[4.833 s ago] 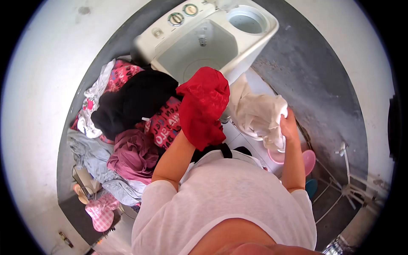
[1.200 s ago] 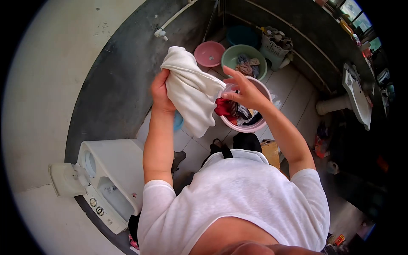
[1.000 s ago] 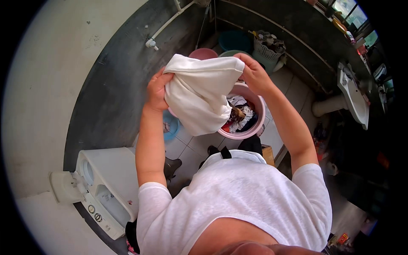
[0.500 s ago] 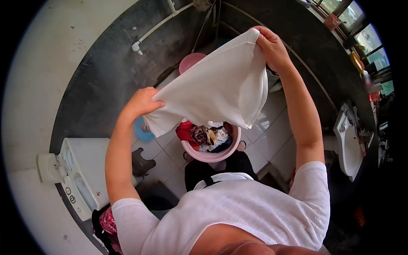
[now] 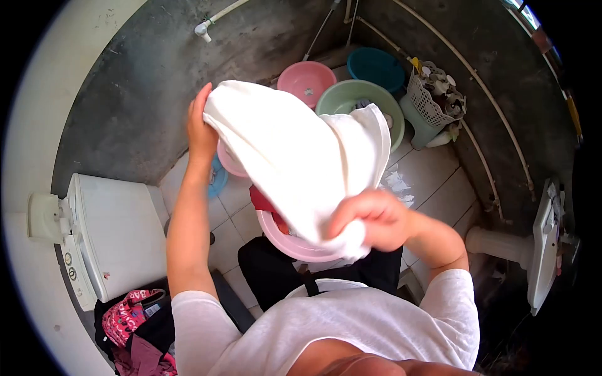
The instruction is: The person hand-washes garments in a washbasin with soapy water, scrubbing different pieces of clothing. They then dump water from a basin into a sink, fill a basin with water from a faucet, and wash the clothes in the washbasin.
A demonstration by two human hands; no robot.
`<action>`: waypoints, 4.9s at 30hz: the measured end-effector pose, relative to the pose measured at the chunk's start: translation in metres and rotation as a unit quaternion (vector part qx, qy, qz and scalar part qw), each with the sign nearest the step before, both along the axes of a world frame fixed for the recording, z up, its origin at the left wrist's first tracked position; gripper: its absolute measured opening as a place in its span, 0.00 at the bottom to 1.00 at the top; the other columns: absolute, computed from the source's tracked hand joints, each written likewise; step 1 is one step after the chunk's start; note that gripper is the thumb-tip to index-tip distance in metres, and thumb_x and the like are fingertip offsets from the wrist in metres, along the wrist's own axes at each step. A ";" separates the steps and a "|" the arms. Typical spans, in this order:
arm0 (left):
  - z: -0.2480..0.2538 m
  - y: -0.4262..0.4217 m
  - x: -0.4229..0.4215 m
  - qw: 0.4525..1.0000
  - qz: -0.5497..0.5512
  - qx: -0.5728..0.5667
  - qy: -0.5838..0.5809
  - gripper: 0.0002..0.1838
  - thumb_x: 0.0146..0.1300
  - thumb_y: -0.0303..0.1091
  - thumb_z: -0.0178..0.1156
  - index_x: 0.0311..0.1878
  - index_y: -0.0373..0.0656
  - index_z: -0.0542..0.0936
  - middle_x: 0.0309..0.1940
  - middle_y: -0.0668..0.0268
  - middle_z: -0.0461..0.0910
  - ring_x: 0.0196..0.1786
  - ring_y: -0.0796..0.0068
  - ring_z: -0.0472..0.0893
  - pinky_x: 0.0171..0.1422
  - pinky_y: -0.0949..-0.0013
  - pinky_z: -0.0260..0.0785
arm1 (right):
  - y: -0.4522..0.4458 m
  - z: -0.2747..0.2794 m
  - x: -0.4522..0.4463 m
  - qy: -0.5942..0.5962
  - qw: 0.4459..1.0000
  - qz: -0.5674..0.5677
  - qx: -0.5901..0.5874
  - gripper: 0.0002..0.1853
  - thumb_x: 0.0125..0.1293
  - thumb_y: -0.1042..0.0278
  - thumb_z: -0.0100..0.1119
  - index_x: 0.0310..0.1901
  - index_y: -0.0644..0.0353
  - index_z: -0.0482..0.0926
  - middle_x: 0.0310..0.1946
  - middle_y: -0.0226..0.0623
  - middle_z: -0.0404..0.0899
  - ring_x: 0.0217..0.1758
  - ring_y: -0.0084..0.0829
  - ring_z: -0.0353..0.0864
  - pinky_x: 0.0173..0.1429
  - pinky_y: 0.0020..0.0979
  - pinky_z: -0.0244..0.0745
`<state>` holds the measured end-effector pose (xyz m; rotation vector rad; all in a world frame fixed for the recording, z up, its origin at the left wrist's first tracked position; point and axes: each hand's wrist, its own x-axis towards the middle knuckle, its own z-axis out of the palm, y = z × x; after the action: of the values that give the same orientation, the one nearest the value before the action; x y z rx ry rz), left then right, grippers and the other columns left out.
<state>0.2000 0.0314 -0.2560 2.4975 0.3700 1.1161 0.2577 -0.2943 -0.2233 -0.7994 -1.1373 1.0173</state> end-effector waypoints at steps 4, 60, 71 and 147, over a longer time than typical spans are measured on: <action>-0.067 -0.002 -0.019 0.993 -0.034 -0.097 0.052 0.19 0.58 0.34 0.52 0.53 0.42 0.72 0.45 0.55 0.75 0.46 0.61 0.75 0.51 0.67 0.66 | 0.019 -0.082 -0.093 -0.098 0.977 0.188 -0.020 0.13 0.62 0.73 0.51 0.49 0.63 0.73 0.39 0.40 0.78 0.39 0.31 0.78 0.44 0.28 0.72; 0.021 -0.127 -0.095 0.722 -0.325 -0.550 0.265 0.20 0.60 0.43 0.55 0.47 0.36 0.73 0.37 0.62 0.77 0.40 0.75 0.77 0.46 0.71 0.70 | -0.035 -0.053 0.006 -0.366 0.835 -0.358 -0.202 0.09 0.57 0.72 0.53 0.39 0.62 0.74 0.31 0.29 0.74 0.36 0.23 0.73 0.43 0.24 0.68; 0.045 -0.128 -0.103 0.750 -0.272 -0.506 0.329 0.17 0.61 0.36 0.53 0.49 0.34 0.74 0.41 0.60 0.78 0.41 0.73 0.79 0.44 0.72 0.73 | -0.033 -0.039 -0.036 -0.351 0.792 -0.496 0.053 0.11 0.52 0.82 0.50 0.37 0.61 0.75 0.31 0.32 0.77 0.35 0.23 0.76 0.42 0.22 0.70; -0.028 -0.162 -0.086 0.854 -0.457 -0.240 0.064 0.25 0.55 0.30 0.59 0.57 0.39 0.68 0.49 0.63 0.74 0.49 0.74 0.74 0.56 0.73 0.66 | -0.004 -0.008 -0.060 -0.361 0.876 -0.305 -0.095 0.08 0.59 0.68 0.56 0.37 0.63 0.75 0.28 0.33 0.75 0.33 0.24 0.74 0.40 0.25 0.70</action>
<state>0.1143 -0.1305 -0.2842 1.8929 -0.4409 0.3891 0.1973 -0.2978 -0.2317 -1.6609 -1.2701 0.2772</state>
